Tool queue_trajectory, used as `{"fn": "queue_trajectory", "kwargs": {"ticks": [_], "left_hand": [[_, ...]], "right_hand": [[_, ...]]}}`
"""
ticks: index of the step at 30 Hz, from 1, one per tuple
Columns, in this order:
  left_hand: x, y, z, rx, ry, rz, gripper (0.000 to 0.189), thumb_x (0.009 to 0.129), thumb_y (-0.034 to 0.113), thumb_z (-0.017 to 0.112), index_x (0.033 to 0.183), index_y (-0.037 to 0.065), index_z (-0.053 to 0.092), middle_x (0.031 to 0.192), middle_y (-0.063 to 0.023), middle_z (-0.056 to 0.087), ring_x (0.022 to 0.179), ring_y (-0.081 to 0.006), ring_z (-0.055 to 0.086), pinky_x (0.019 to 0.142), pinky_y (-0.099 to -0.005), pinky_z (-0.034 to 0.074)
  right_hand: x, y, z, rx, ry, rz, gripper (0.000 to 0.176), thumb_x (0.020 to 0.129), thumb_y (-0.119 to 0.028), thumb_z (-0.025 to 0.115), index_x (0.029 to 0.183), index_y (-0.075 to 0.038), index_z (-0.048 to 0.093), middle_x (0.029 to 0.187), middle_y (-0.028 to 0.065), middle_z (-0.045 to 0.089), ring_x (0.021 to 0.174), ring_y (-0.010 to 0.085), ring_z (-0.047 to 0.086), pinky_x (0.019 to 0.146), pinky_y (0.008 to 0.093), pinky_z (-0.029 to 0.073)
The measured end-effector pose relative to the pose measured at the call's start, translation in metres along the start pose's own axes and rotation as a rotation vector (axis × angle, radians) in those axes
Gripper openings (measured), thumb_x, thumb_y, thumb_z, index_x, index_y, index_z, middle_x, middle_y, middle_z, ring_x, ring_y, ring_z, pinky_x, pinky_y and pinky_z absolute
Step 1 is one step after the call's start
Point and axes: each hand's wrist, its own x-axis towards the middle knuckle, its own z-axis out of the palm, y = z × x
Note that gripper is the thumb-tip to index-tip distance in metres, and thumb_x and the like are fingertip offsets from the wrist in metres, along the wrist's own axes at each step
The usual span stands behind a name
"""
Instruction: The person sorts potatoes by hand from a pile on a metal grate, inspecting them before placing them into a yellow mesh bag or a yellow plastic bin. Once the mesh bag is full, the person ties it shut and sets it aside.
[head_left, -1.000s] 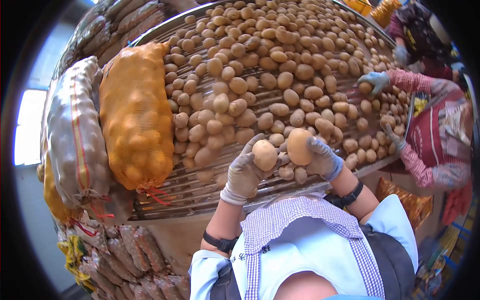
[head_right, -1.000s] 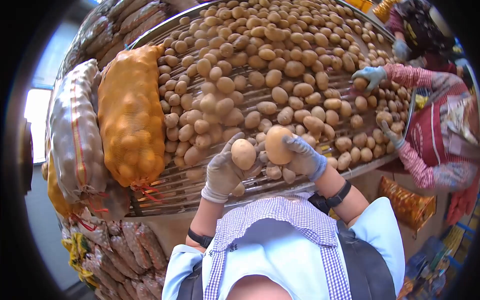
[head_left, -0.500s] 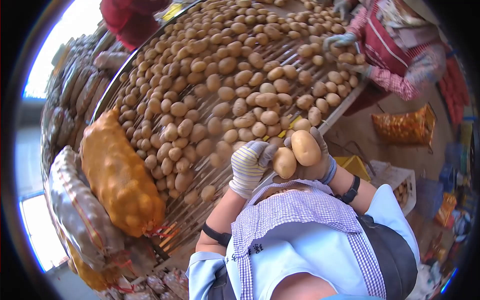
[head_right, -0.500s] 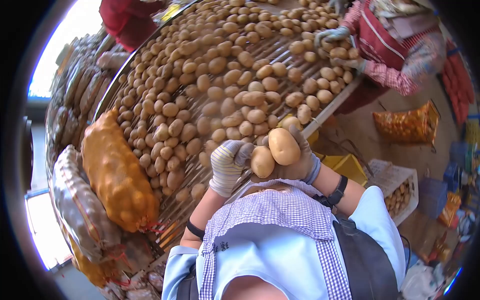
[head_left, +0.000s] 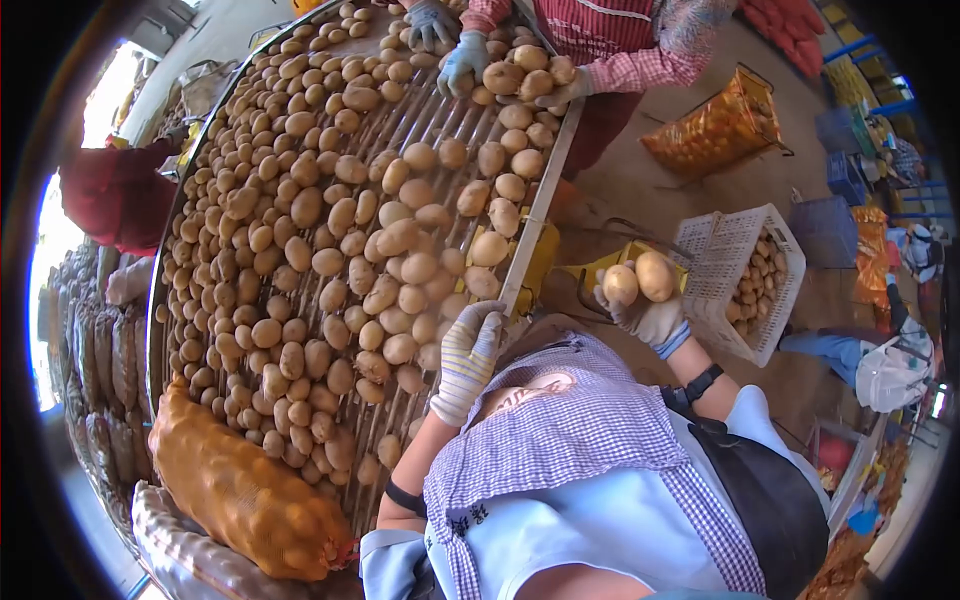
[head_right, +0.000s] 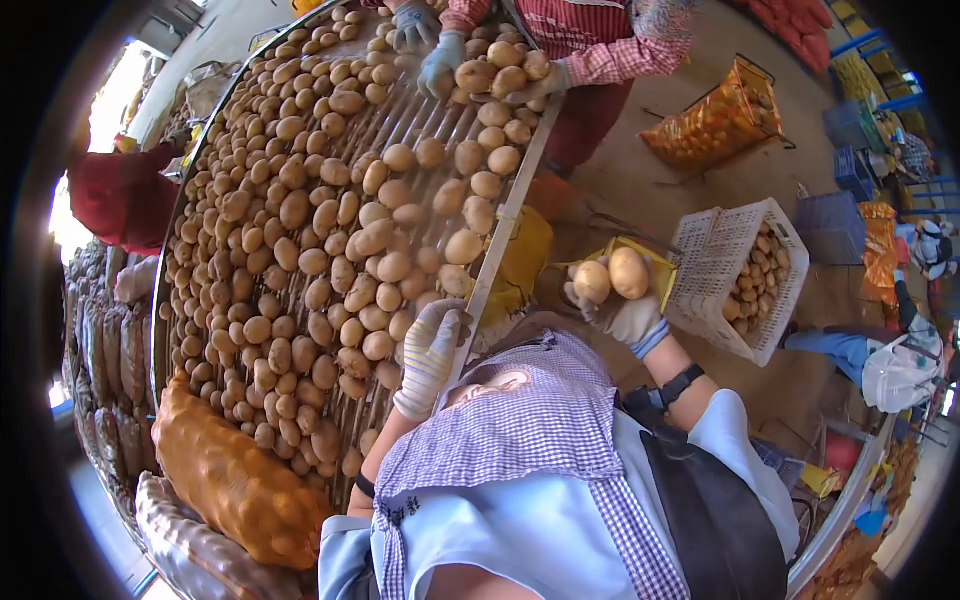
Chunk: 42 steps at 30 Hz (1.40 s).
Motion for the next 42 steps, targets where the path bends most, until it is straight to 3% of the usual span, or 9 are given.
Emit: {"fn": "queue_trajectory", "kwargs": {"ticks": [4, 10, 16, 20, 26, 29, 34, 37, 42], "left_hand": [[-0.002, -0.003, -0.005, -0.016, -0.016, 0.007, 0.025, 0.099, 0.018, 0.052, 0.116, 0.001, 0.059, 0.093, -0.0021, 0.063, 0.081, -0.0067, 0.054, 0.075, -0.0209, 0.046], [-0.006, -0.014, -0.019, -0.044, 0.051, -0.012, 0.025, 0.098, 0.016, 0.053, 0.116, 0.0, 0.059, 0.094, -0.002, 0.062, 0.081, -0.007, 0.054, 0.075, -0.0217, 0.046], [-0.001, -0.012, -0.014, 0.033, 0.056, 0.007, 0.029, 0.093, 0.016, 0.061, 0.119, 0.002, 0.057, 0.096, -0.0056, 0.064, 0.086, -0.0125, 0.061, 0.077, -0.0255, 0.049], [0.019, 0.027, 0.021, 0.746, -0.272, 0.52, 0.06, 0.076, 0.015, 0.077, 0.13, 0.007, 0.052, 0.122, -0.0147, 0.057, 0.112, -0.0313, 0.056, 0.092, -0.0386, 0.048], [0.052, 0.017, 0.056, 0.507, -0.573, 0.561, 0.075, 0.068, 0.022, 0.083, 0.133, 0.008, 0.047, 0.128, -0.0185, 0.051, 0.114, -0.0397, 0.052, 0.098, -0.0433, 0.045], [0.05, -0.016, 0.054, 0.29, -0.468, 0.414, 0.077, 0.067, 0.026, 0.087, 0.131, 0.005, 0.048, 0.121, -0.0107, 0.055, 0.109, -0.0256, 0.056, 0.095, -0.035, 0.048], [0.031, -0.004, 0.049, -0.241, -0.474, -0.032, 0.076, 0.067, 0.032, 0.089, 0.126, 0.004, 0.05, 0.114, -0.0062, 0.057, 0.104, -0.0159, 0.056, 0.09, -0.0306, 0.05], [0.03, -0.002, 0.056, -0.066, -0.472, 0.009, 0.079, 0.066, 0.037, 0.088, 0.127, 0.004, 0.049, 0.113, -0.0058, 0.058, 0.104, -0.0168, 0.056, 0.091, -0.0306, 0.05], [0.035, -0.011, 0.072, 0.753, -0.545, 0.392, 0.043, 0.087, 0.033, 0.068, 0.117, 0.004, 0.06, 0.1, -0.0173, 0.066, 0.095, -0.0319, 0.064, 0.081, -0.0381, 0.051]], "right_hand": [[-0.027, -0.038, -0.042, 0.039, 0.543, -0.248, 0.085, 0.078, -0.074, 0.051, 0.127, -0.005, 0.044, 0.123, 0.0243, 0.049, 0.111, 0.0449, 0.054, 0.08, 0.0529, 0.058], [-0.028, -0.071, -0.088, -0.071, 0.796, -0.461, 0.087, 0.079, -0.074, 0.047, 0.13, -0.004, 0.04, 0.12, 0.0241, 0.051, 0.103, 0.0399, 0.059, 0.076, 0.0514, 0.059], [-0.021, -0.052, -0.043, -0.038, 0.469, -0.193, 0.088, 0.08, -0.074, 0.047, 0.128, 0.0, 0.043, 0.124, 0.0236, 0.051, 0.108, 0.0409, 0.056, 0.077, 0.0513, 0.058], [0.0, -0.01, -0.008, -0.105, 0.204, -0.019, 0.086, 0.082, -0.073, 0.046, 0.126, 0.001, 0.046, 0.129, 0.0251, 0.049, 0.114, 0.0428, 0.053, 0.089, 0.0577, 0.051], [0.007, 0.046, 0.032, -0.029, 0.073, 0.084, 0.087, 0.083, -0.074, 0.044, 0.129, 0.0, 0.048, 0.134, 0.0263, 0.048, 0.121, 0.0436, 0.049, 0.106, 0.0606, 0.034], [-0.012, 0.028, 0.016, -0.115, -0.169, 0.212, 0.088, 0.083, -0.074, 0.046, 0.132, -0.001, 0.046, 0.137, 0.0265, 0.047, 0.127, 0.0408, 0.046, 0.106, 0.0585, 0.036], [-0.044, -0.023, -0.053, -0.35, 0.751, -0.234, 0.101, 0.08, -0.072, 0.056, 0.147, -0.003, 0.024, 0.148, 0.0238, 0.034, 0.134, 0.0391, 0.04, 0.106, 0.0545, 0.038], [-0.042, -0.001, -0.033, -0.593, 0.825, -0.074, 0.102, 0.081, -0.065, 0.062, 0.15, -0.007, 0.017, 0.151, 0.0218, 0.028, 0.13, 0.0375, 0.045, 0.104, 0.0527, 0.04], [-0.024, 0.062, 0.002, -1.052, 0.081, -0.161, 0.069, 0.086, -0.044, 0.068, 0.138, -0.007, 0.04, 0.126, 0.0219, 0.056, 0.106, 0.0343, 0.062, 0.091, 0.0504, 0.051]]}}
